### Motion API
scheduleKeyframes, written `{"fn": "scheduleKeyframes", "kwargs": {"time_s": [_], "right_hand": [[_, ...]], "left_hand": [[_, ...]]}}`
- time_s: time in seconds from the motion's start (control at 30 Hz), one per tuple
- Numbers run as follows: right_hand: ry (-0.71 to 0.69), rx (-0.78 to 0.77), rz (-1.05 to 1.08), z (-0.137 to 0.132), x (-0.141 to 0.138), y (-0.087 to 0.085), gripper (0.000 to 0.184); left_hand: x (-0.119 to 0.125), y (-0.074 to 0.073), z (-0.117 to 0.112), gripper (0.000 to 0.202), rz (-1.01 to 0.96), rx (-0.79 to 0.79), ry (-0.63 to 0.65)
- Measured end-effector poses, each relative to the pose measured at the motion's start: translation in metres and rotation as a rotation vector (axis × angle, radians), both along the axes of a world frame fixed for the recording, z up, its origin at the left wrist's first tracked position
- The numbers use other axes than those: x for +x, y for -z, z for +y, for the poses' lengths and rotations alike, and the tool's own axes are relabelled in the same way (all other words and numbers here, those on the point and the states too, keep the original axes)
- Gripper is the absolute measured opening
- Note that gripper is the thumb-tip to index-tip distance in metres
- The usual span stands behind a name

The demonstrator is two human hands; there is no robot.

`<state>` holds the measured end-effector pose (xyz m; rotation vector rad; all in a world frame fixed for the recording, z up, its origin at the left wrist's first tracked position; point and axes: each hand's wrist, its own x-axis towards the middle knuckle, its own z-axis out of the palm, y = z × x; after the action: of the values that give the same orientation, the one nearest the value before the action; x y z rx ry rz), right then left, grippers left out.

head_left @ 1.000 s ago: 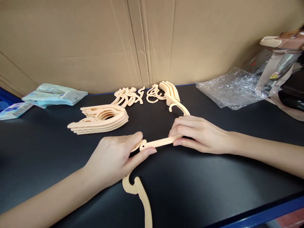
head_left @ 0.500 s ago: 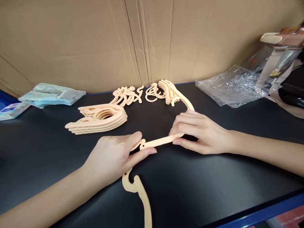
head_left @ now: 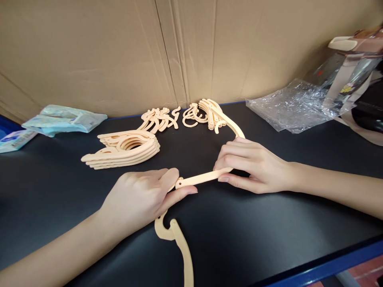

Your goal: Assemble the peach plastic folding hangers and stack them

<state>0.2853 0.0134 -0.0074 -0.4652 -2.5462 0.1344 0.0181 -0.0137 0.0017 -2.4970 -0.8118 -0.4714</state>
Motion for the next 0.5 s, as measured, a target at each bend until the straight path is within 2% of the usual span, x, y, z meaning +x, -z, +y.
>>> {"fn": "scheduleKeyframes", "kwargs": {"time_s": [0.5], "right_hand": [[-0.004,-0.044,0.018,-0.0005,-0.0006,-0.0009,0.015]], "left_hand": [[-0.0018,-0.0017,-0.0034,0.052,0.011,0.087,0.000]]}}
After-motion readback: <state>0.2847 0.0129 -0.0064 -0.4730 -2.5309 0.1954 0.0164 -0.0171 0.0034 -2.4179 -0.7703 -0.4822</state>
